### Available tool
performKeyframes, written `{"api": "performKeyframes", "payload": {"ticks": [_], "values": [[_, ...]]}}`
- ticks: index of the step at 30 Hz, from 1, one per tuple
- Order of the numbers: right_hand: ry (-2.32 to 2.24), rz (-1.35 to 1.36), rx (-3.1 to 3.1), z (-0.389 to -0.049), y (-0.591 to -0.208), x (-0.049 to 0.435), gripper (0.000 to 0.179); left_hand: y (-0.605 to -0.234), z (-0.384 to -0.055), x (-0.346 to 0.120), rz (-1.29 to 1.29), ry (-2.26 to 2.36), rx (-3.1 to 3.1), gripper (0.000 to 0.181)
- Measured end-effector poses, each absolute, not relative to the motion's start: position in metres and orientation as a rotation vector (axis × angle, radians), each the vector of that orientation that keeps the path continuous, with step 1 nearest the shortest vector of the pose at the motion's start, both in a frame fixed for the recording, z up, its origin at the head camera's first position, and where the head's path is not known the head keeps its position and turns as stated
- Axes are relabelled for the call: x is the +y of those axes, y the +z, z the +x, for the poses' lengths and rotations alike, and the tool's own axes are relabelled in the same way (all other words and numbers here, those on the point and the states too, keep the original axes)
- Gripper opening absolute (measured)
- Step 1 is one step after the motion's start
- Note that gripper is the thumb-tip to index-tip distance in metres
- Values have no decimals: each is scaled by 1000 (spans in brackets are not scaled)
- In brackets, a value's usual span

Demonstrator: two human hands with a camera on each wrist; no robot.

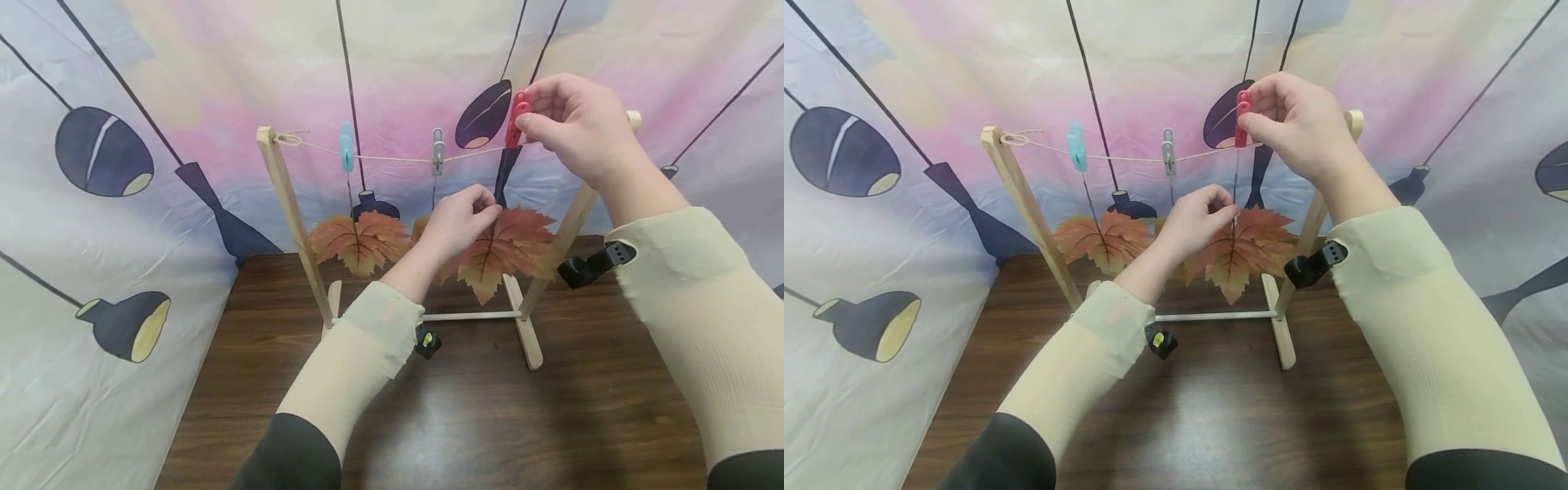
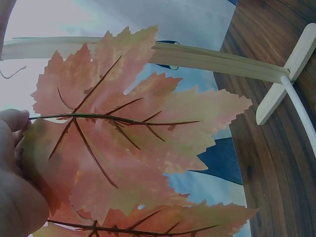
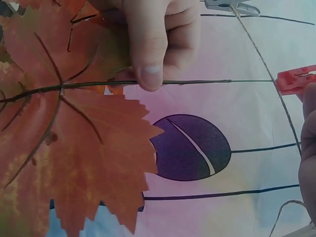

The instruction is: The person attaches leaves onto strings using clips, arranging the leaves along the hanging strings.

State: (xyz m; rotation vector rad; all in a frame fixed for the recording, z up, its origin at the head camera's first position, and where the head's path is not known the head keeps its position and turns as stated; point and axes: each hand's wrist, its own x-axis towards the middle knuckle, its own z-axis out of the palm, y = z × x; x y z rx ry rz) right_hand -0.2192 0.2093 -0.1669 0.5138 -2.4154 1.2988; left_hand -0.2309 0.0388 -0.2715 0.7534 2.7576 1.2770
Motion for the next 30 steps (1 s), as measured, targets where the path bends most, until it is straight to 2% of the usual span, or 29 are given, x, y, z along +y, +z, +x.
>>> {"api": "performKeyframes", "payload": {"ticks": [30], "values": [[1276,541,-2519,-221,-169,212,18,-272,-234,42,742,1297,2782,15]]}}
